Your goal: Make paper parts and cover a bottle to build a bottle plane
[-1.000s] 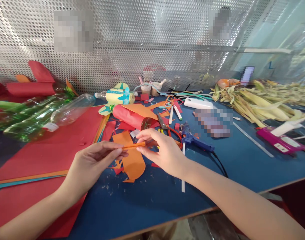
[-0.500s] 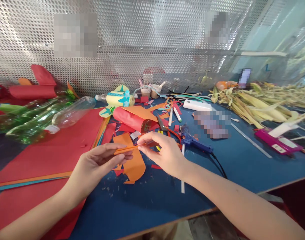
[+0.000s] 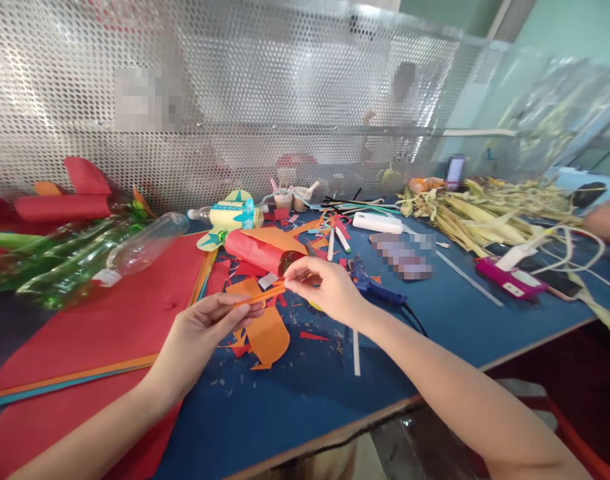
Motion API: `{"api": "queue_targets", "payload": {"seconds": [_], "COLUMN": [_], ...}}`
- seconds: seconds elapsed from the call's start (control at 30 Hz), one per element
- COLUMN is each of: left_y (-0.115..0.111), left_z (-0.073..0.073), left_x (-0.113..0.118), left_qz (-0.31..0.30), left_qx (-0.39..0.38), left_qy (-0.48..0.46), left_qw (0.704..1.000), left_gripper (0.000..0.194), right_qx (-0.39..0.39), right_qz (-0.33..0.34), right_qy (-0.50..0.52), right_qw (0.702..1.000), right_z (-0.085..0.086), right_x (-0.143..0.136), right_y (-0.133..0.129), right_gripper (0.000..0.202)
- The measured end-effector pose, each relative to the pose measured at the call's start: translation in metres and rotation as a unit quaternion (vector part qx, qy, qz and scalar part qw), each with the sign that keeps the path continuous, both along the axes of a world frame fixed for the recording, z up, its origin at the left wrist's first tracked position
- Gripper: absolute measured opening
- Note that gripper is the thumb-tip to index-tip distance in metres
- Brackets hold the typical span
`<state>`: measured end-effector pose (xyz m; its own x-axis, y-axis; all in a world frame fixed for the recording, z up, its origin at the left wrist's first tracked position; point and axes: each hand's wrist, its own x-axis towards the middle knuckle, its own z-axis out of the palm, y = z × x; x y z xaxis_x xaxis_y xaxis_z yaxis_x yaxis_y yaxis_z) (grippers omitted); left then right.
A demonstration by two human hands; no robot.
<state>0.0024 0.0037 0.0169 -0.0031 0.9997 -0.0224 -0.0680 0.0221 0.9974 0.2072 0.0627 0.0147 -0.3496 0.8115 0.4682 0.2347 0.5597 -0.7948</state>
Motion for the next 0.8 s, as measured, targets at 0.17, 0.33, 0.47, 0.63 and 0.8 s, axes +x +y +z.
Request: {"api": "queue_targets", "payload": {"seconds": [0.17, 0.33, 0.47, 0.63, 0.8], "left_y": [0.0, 0.001, 0.002, 0.003, 0.003], "left_z": [0.001, 0.0, -0.001, -0.002, -0.004], "left_x": [-0.004, -0.005, -0.005, -0.006, -0.006], "left_qz": [0.006, 0.002, -0.002, 0.002, 0.0], "left_qx": [0.01, 0.008, 0.023, 0.035, 0.054], "left_qy": [-0.006, -0.007, -0.001, 0.001, -0.008], "left_qw": [1.0, 1.0, 1.0, 0.999, 0.998], "left_gripper": [0.038, 0.039, 0.038, 0.044, 0.042], "right_qx": [0.051, 0.056, 0.016, 0.006, 0.027], "right_qz": [-0.133, -0.254, -0.228, -0.245, -0.305], "right_qy": [-0.08, -0.4, -0.455, -0.453, -0.41], "right_qw": [0.987, 0.879, 0.861, 0.857, 0.859], "right_z": [0.025, 0.02, 0.003, -0.007, 0.0], "right_x": [0.039, 0.081, 0.096, 0.096, 0.093], "right_y": [0.007, -0.014, -0.025, -0.018, -0.024], "right_gripper": [0.012, 0.033, 0.033, 0.038, 0.029]}}
